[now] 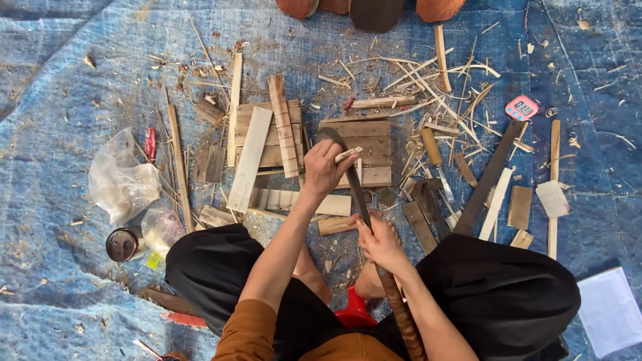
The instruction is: Splitting and shaving small wooden blocks into thin strips using a hammer and a sickle.
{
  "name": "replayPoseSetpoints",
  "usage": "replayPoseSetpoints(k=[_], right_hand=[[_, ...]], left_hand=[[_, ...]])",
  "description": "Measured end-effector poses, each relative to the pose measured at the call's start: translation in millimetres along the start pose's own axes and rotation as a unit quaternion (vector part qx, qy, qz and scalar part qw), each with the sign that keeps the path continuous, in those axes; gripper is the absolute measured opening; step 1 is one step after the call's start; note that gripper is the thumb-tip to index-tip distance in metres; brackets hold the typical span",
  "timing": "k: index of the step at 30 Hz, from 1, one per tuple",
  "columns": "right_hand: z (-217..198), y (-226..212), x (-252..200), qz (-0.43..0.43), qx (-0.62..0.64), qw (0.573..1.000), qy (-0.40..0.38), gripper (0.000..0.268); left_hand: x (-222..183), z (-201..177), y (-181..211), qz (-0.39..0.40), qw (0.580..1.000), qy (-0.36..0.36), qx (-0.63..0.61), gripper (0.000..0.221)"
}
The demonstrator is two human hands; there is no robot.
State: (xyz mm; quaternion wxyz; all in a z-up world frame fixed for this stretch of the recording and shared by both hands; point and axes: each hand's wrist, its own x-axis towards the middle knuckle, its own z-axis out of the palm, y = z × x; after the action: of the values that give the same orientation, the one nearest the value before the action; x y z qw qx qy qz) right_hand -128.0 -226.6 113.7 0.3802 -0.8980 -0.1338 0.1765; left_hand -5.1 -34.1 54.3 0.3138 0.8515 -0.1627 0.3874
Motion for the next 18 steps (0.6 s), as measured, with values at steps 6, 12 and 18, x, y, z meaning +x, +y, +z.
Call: replayPoseSetpoints(k=[6,12,18], right_hand=[[17,72,-21,0.118,0.512,0.846,-0.083,0.035],[48,121,-19,0.205,0.413,0.887,0.011,0.025],[38,102,-19,0.183,0.390,0.903,-0.011,0.027]], left_hand=[[2,-20,-22,-0.351,0.877,0.136,-0.299,0.057],[32,-43,-4,-0.533,0.736,0.177,-0.377,0.056],[7,-27,-16,-0.595,0.696,0.110,-0.387,0.073]])
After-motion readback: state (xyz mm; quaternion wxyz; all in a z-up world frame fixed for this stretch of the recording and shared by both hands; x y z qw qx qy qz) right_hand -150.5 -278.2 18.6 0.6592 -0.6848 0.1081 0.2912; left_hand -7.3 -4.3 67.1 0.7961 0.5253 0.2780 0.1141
